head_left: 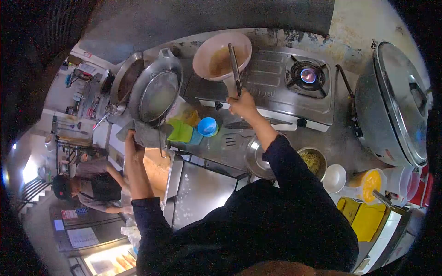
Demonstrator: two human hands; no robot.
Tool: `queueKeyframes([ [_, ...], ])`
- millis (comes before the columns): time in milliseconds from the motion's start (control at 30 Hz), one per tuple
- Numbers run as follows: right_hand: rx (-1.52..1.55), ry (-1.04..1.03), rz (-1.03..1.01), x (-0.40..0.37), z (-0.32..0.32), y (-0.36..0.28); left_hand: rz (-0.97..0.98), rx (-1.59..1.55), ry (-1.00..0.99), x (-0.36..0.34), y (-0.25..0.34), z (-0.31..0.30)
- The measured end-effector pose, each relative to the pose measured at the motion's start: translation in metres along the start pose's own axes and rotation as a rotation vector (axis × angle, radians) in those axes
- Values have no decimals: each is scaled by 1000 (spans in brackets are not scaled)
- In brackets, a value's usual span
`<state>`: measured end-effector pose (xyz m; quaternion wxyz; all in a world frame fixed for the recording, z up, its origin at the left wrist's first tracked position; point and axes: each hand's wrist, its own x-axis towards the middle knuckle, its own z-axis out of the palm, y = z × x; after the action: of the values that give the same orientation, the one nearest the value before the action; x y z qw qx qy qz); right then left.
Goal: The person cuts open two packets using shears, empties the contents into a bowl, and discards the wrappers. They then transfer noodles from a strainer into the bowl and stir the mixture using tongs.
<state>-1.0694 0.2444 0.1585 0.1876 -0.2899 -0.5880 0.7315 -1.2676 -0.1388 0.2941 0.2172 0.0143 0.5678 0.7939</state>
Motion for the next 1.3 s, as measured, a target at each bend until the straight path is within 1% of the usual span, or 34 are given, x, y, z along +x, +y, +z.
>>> queueKeyframes([
  [67, 103, 11, 59, -8, 3, -11, -6, 29, 59, -12, -2, 3],
  [167, -277, 170, -143, 13, -7, 35, -9, 56, -5, -23, -7, 6],
  [200, -247, 218, -175, -4, -18, 29, -16, 67, 8, -27, -9, 11],
  [267, -193, 324, -245, -60, -46, 3, -34, 84, 25, -35, -14, 32],
  [300, -86, 319, -274, -70, -59, 20, -27, 75, 14, -39, -18, 44],
  [367, 213, 246, -113, -125, -87, 14, -11, 56, -6, -48, -25, 68],
  [433, 167, 190, -37, -181, -119, 8, -67, 54, -2, -56, -31, 92],
  [500, 222, 148, 38, -231, -146, 12, -124, 42, -21, -62, -41, 118],
  [600, 90, -6, 124, -300, -186, 26, -183, 31, -105, -67, -63, 161],
  [667, -74, -14, 85, -341, -202, 18, -185, 64, -174, -72, -81, 189],
  [700, -157, -19, 64, -359, -209, 16, -169, 65, -153, -84, -88, 213],
  [800, -259, -107, 176, -397, -233, 43, -278, 38, -253, -94, -117, 261],
  [833, -256, -117, 153, -407, -236, 38, -306, -34, -258, -81, -135, 268],
  [867, -301, -122, 155, -415, -240, 38, -312, -23, -274, -72, -151, 274],
  [933, -388, -126, 163, -431, -251, 39, -326, 3, -310, -82, -175, 306],
  [967, -388, -127, 162, -439, -255, 40, -360, -18, -400, -88, -186, 320],
  [1067, -399, -128, 147, -462, -269, 42, -345, 46, -207, -91, -228, 363],
  [1100, -415, -122, 132, -471, -274, 39, -329, -10, -329, -81, -248, 365],
  [1167, -427, -105, 142, -488, -284, 42, -360, -97, -405, -43, -299, 373],
  [1200, -423, -98, 166, -496, -288, 46, -375, -142, -441, -43, -308, 382],
  [1233, -418, -94, 190, -503, -292, 48, -370, -124, -415, -45, -319, 389],
  [1300, -384, -56, 214, -519, -297, 43, -350, -128, -438, -40, -338, 401],
])
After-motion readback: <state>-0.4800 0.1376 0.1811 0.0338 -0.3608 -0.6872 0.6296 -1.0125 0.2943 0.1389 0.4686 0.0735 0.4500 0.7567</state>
